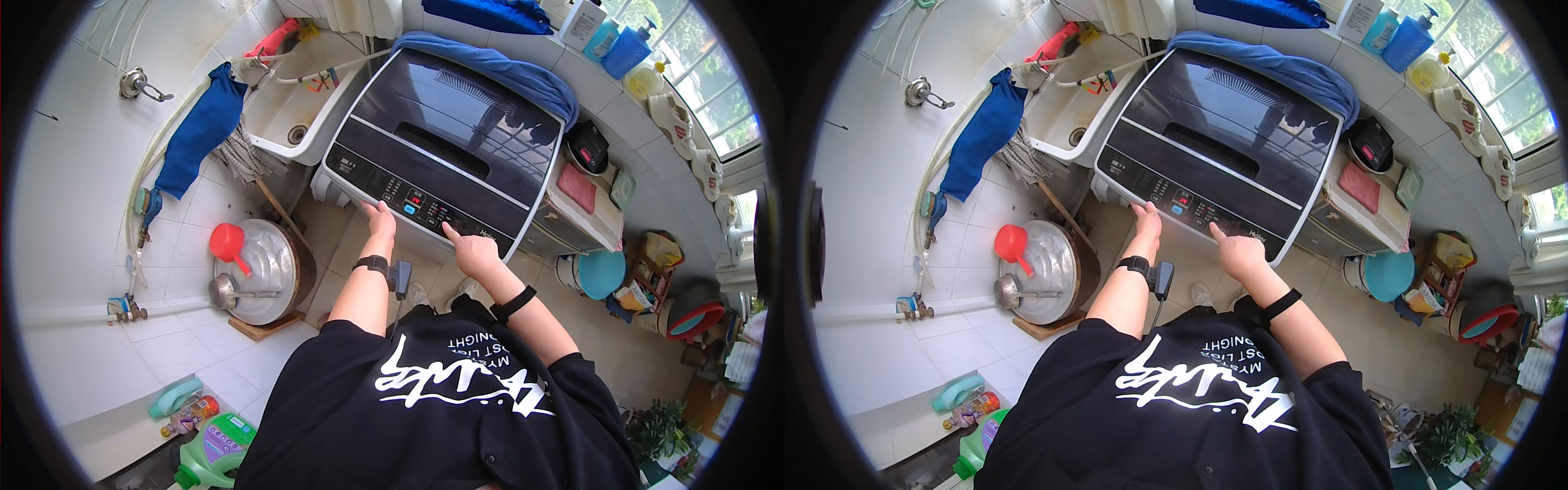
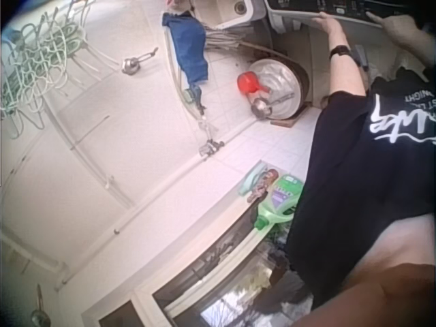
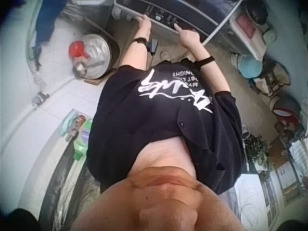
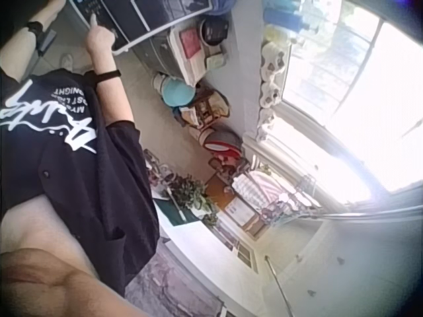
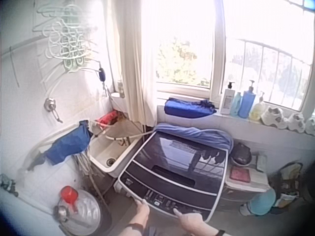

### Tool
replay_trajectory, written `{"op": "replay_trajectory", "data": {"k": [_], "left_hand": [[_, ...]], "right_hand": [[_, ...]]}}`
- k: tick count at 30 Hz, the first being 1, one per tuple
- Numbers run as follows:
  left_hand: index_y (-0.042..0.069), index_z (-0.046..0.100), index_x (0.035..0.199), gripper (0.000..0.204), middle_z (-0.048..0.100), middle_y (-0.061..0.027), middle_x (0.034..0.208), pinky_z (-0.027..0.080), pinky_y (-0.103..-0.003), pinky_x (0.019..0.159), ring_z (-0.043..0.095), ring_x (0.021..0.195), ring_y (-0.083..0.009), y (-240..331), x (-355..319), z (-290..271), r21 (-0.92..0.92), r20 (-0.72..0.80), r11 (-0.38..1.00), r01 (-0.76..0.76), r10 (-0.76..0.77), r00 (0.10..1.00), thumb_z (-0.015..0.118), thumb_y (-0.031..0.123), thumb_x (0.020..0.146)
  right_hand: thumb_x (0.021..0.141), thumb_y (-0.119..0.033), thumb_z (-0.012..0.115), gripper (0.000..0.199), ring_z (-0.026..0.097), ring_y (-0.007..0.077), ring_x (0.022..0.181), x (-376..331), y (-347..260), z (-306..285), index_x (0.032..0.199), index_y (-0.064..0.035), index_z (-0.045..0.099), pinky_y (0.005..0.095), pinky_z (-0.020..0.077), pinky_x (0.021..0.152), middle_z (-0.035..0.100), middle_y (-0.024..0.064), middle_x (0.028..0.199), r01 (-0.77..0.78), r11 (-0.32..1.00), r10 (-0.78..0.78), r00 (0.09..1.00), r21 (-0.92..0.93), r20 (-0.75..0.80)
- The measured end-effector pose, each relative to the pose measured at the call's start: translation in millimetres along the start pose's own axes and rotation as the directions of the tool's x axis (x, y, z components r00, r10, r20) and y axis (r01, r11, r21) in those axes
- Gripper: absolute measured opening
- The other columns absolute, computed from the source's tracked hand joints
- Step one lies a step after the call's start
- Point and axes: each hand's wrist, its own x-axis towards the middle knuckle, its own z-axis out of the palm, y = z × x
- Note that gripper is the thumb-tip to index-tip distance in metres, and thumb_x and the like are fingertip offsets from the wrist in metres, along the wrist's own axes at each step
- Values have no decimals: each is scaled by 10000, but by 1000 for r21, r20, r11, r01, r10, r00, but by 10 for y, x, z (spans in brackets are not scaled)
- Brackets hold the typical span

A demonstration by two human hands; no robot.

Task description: Clean the top surface of a washing machine and water nearby plants.

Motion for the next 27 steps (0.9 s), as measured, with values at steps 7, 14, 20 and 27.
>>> {"op": "replay_trajectory", "data": {"k": [7, 14, 20, 27], "left_hand": [[275, -108, 1836, 819, 473, -327, 1730, 406, -531, 1314, 510, 1581, -469, -7, 33, 23, -5, 1, 1000, 23, -23, 1000, 437, 383, 1234], [271, -110, 1836, 815, 469, -336, 1729, 401, -528, 1316, 506, 1585, -469, -72, 80, 37, -27, -6, 999, -32, 32, 999, 431, 375, 1235], [269, -104, 1837, 811, 487, -332, 1718, 404, -532, 1312, 509, 1582, -469, -48, 49, 39, -24, 3, 999, -23, 23, 1000, 430, 376, 1236], [273, -104, 1837, 813, 495, -333, 1711, 412, -527, 1307, 518, 1574, -466, 19, -23, 68, -16, 8, 1000, -3, 3, 1000, 434, 375, 1236]], "right_hand": [[1038, -80, 565, 835, 839, 326, 901, 26, -9, -1, 1813, -291, 335, 480, 650, 764, 852, 108, 1042, -5, 1000, 5, 1000, -28, 5], [1036, -79, 567, 844, 841, 323, 900, 34, -6, -10, 1817, -283, 323, 479, 652, 760, 854, 108, 1036, 3, 999, -3, 1000, -34, 2], [1044, -83, 567, 854, 845, 323, 913, 12, -13, -30, 1826, -290, 294, 478, 656, 772, 857, 123, 1066, -11, 999, 12, 1000, -31, 28], [1038, -74, 577, 874, 846, 321, 920, 7, 19, 10, 1829, -299, 280, 480, 655, 773, 856, 123, 1080, -22, 999, 23, 999, -26, 34]]}}
